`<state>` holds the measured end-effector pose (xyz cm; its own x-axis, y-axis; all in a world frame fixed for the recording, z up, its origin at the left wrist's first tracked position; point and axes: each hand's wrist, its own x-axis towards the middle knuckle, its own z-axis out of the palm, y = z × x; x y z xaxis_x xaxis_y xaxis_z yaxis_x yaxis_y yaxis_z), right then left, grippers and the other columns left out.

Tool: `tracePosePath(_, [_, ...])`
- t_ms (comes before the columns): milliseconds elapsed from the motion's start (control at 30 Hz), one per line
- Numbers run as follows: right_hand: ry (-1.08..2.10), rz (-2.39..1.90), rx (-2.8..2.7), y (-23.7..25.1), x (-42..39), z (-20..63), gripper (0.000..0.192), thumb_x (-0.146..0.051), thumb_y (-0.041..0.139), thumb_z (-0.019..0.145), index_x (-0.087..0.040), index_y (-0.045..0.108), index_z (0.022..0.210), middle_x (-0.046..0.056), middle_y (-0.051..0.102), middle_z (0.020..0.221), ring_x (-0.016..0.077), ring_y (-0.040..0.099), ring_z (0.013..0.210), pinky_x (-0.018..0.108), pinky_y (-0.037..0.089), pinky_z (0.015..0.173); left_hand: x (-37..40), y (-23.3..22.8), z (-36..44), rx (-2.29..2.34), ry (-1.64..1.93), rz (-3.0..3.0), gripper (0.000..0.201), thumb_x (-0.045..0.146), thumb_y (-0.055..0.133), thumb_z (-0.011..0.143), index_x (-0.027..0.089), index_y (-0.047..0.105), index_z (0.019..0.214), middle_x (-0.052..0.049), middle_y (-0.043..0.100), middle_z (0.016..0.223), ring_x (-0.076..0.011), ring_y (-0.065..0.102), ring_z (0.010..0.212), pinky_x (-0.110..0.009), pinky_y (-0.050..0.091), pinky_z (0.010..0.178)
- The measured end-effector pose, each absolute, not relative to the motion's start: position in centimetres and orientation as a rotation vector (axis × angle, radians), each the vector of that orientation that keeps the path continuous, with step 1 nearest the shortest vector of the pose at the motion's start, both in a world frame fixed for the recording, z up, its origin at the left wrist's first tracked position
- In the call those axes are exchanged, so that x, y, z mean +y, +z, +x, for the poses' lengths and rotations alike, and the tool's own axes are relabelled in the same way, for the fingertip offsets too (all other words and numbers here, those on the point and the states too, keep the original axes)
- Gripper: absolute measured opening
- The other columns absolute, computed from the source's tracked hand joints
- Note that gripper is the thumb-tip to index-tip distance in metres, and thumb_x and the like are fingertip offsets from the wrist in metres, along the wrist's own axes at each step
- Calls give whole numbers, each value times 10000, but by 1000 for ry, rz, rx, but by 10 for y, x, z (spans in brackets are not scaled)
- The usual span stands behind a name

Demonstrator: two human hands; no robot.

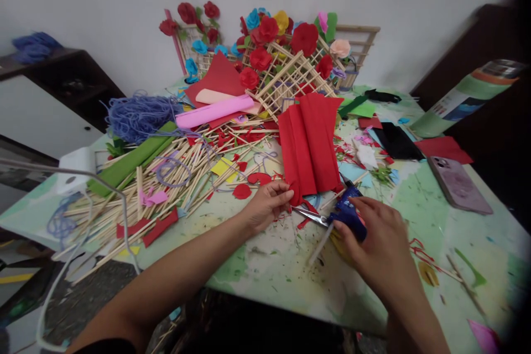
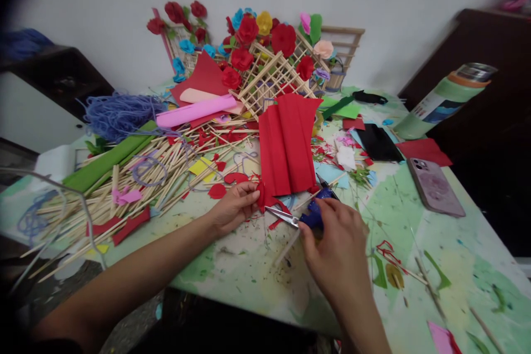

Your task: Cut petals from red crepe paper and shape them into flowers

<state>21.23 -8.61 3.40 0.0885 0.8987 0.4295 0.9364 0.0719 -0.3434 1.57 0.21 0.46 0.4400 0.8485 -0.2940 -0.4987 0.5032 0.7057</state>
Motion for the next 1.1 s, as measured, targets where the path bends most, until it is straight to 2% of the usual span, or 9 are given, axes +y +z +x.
tracePosePath(100, [313, -1560, -1711, 42, -76, 183, 335, -408, 535, 848, -202, 613, 1101, 107, 626, 1074, 247, 558, 1019, 427, 441, 889, -4, 8, 16, 597, 818, 556, 345, 195, 841, 552, 137, 590, 780, 15, 621, 667, -71, 581, 567, -177, 458, 562])
tracePosePath(233, [746, -1374, -1542, 35, -61, 153, 319, -353, 591, 820, -205, 629, 1101, 80, 640, 1050, 201, 603, 956, 371, 480, 860, -9, 7, 16, 546, 772, 488, 358, 208, 851, 536, 147, 591, 774, 20, 623, 722, -73, 596, 624, -183, 475, 608])
tracePosePath(333, [940, -1294, -1342, 27, -55, 144, 327, -338, 633, 781, -208, 641, 1081, 69, 646, 1008, 185, 615, 867, 348, 507, 785, -9, 5, 16, 558, 766, 458, 401, 252, 866, 503, 145, 606, 790, -4, 644, 803, -100, 619, 701, -195, 482, 631])
tracePosePath(433, [978, -1278, -1198, 22, -54, 143, 282, -337, 692, 716, -197, 673, 961, 64, 642, 946, 184, 606, 809, 319, 517, 689, -9, 2, 18, 599, 773, 463, 414, 260, 869, 493, 130, 620, 796, -37, 662, 843, -113, 628, 726, -192, 477, 636])
tracePosePath(567, [888, -1309, -1149, 18, -54, 143, 172, -335, 717, 685, -184, 679, 759, 56, 616, 884, 186, 592, 813, 290, 506, 641, -10, -1, 21, 668, 817, 517, 350, 203, 863, 499, 131, 626, 745, -23, 662, 762, -107, 622, 685, -193, 465, 637])
tracePosePath(700, [818, -1324, -1160, 14, -51, 145, 171, -351, 695, 714, -183, 680, 739, 39, 627, 784, 167, 581, 739, 285, 493, 631, -9, 1, 19, 681, 874, 596, 279, 229, 846, 537, 125, 644, 698, -2, 636, 671, -84, 589, 620, -192, 456, 625])
tracePosePath(833, [833, -1349, -1136, 12, -50, 149, 182, -359, 674, 731, -177, 674, 729, 25, 635, 719, 150, 565, 661, 271, 476, 595, -7, 7, 15, 674, 858, 617, 254, 311, 801, 615, 116, 655, 685, -22, 649, 668, -88, 592, 605, -210, 471, 628])
tracePosePath(1100, [849, -1469, -1223, 13, -48, 152, 316, -404, 552, 803, -185, 535, 576, -18, 515, 547, 141, 511, 583, 262, 424, 561, -7, 7, 13, 778, 808, 776, 267, 306, 798, 613, 129, 636, 728, -6, 642, 606, -77, 580, 518, -185, 441, 540])
